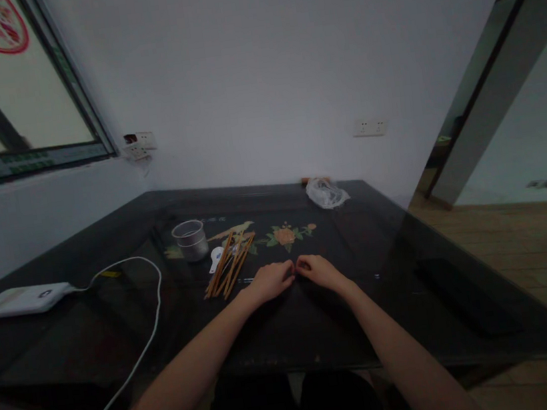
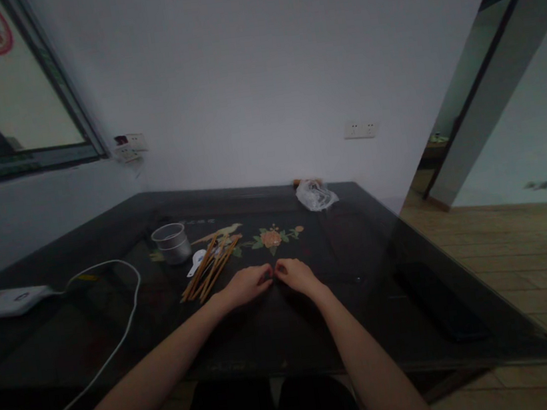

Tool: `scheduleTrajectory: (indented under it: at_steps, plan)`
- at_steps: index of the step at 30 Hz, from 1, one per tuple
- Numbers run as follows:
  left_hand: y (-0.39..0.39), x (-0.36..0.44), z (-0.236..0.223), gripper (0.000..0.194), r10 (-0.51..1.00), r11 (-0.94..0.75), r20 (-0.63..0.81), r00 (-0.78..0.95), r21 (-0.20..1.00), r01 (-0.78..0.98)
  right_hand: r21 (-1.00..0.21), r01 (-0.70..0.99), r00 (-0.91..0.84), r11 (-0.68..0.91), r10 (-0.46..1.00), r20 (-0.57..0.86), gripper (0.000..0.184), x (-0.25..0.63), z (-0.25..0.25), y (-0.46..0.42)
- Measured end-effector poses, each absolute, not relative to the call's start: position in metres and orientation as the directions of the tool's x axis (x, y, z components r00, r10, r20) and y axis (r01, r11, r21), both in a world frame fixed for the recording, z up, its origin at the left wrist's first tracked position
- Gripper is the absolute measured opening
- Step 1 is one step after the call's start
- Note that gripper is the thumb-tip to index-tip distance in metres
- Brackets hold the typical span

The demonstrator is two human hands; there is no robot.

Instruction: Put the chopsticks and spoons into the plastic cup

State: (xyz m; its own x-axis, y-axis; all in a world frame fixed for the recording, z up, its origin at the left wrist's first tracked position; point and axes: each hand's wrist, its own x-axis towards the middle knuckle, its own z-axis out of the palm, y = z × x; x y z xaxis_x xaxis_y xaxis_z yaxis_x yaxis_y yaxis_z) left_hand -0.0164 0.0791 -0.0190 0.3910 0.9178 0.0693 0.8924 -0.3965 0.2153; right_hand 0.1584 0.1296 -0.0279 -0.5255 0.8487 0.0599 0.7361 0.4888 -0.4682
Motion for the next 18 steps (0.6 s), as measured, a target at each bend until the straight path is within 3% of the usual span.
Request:
scheduleTrajectory:
  at_steps: [18]
  plan:
    - [0.0762, -0.0141, -0.0172, 0.021, 0.914, -0.404, 0.041, 0.403, 0.177, 0.898, -0.484, 0.729, -0.529, 0.485, 0.847, 0.052, 0.014, 0.1589, -0.0260, 0.1284]
